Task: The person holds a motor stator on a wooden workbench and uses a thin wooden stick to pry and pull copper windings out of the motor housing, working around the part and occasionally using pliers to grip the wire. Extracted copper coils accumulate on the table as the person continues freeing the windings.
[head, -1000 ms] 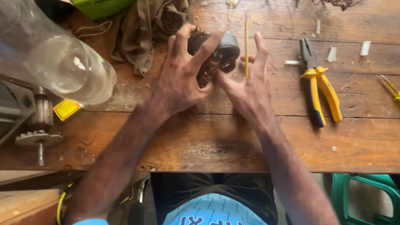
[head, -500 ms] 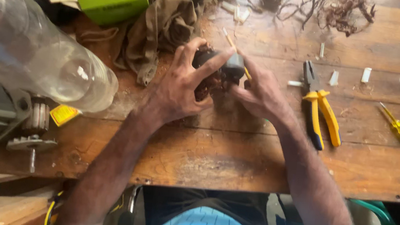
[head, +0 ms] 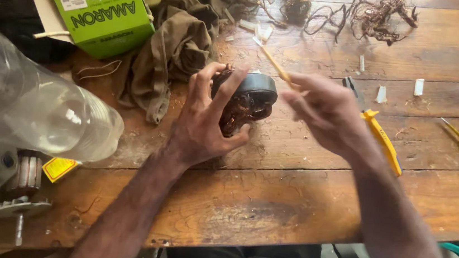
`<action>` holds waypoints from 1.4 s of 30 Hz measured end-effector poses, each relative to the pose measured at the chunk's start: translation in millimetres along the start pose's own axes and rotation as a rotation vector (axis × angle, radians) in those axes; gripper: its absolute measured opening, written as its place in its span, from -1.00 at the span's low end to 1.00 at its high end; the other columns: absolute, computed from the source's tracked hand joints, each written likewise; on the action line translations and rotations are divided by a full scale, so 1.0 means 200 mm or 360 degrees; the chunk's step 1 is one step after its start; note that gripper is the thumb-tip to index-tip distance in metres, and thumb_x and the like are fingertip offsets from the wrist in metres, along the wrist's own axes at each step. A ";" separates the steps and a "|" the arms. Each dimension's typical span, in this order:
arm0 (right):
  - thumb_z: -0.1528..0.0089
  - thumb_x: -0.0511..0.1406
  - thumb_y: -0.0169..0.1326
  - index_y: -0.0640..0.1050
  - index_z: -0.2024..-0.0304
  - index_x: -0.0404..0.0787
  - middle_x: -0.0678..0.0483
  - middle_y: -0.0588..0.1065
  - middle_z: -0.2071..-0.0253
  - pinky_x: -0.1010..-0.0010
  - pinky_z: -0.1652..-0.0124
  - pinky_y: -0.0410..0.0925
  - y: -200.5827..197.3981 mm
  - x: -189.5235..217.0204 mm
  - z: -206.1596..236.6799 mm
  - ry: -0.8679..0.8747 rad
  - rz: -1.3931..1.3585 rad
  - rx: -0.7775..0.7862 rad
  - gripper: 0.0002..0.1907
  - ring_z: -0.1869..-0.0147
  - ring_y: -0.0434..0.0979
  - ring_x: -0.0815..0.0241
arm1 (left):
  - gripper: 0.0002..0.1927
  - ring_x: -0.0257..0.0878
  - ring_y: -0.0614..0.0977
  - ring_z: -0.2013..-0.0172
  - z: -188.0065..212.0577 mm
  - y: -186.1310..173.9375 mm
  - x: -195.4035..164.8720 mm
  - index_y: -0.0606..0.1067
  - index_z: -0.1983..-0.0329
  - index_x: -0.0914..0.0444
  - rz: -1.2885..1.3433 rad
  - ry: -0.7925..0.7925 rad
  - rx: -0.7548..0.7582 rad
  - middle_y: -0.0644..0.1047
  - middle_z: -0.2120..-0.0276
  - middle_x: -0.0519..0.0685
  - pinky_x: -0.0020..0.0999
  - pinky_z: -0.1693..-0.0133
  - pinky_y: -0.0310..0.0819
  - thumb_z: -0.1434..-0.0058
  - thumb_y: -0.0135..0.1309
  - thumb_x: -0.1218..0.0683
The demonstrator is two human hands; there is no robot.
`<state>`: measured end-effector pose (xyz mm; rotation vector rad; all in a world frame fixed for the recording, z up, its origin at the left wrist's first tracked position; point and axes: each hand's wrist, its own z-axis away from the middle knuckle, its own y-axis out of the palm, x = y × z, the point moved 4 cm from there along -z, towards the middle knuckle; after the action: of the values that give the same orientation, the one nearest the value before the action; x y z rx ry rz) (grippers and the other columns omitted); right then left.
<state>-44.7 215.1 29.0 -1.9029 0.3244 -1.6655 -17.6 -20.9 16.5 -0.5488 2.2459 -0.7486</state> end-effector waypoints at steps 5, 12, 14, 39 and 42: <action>-0.50 -0.17 0.08 0.62 0.08 -0.22 -0.02 0.60 0.24 0.42 0.34 0.50 -0.20 0.07 0.10 -0.0845 0.0888 -0.0420 -0.75 0.24 0.59 0.25 | 0.12 0.28 0.27 -0.31 -0.01 0.04 0.01 0.07 -0.50 0.03 -0.0010 -0.0031 -0.0042 0.09 -0.30 0.33 0.14 -0.19 0.50 0.06 0.47 -0.04; -0.36 -0.01 0.18 0.69 0.40 0.00 0.18 0.53 0.58 0.46 0.62 0.22 -0.07 0.01 0.16 -0.0993 0.1551 -0.0265 -0.66 0.59 0.41 0.38 | 0.12 0.30 0.36 -0.34 0.01 0.20 0.06 -0.03 -0.54 0.04 0.0184 -0.0118 -0.0044 0.04 -0.42 0.41 0.14 -0.15 0.53 -0.09 0.48 0.06; -0.37 0.00 0.16 0.67 0.39 0.00 0.20 0.53 0.54 0.47 0.59 0.21 -0.04 0.03 0.18 -0.0959 0.1594 -0.0380 -0.65 0.56 0.41 0.38 | 0.10 0.27 0.41 -0.31 -0.03 0.24 0.07 -0.02 -0.54 0.03 0.0210 -0.0122 -0.0024 0.06 -0.41 0.40 0.07 -0.09 0.57 -0.10 0.47 0.11; -0.28 -0.07 0.27 0.69 0.34 -0.04 0.22 0.57 0.46 0.37 0.40 0.32 0.03 0.29 0.28 -0.0781 0.2033 -0.0552 -0.76 0.45 0.49 0.27 | 0.27 0.27 0.34 -0.30 -0.04 0.22 0.05 -0.02 -0.51 -0.08 0.0049 -0.0067 0.0118 0.08 -0.27 0.31 0.11 -0.15 0.48 0.12 0.59 0.05; -0.26 -0.09 0.27 0.70 0.32 -0.07 0.21 0.59 0.44 0.37 0.41 0.32 0.03 0.28 0.28 -0.0811 0.1979 -0.0586 -0.78 0.46 0.48 0.27 | 0.26 0.27 0.34 -0.31 -0.04 0.21 0.05 -0.03 -0.52 -0.09 0.0062 -0.0065 0.0138 0.08 -0.27 0.30 0.09 -0.17 0.48 0.09 0.59 0.06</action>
<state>21.4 194.8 69.6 -1.6377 1.3112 -0.3018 -36.0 7.5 -10.3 -0.4733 2.1691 -0.8040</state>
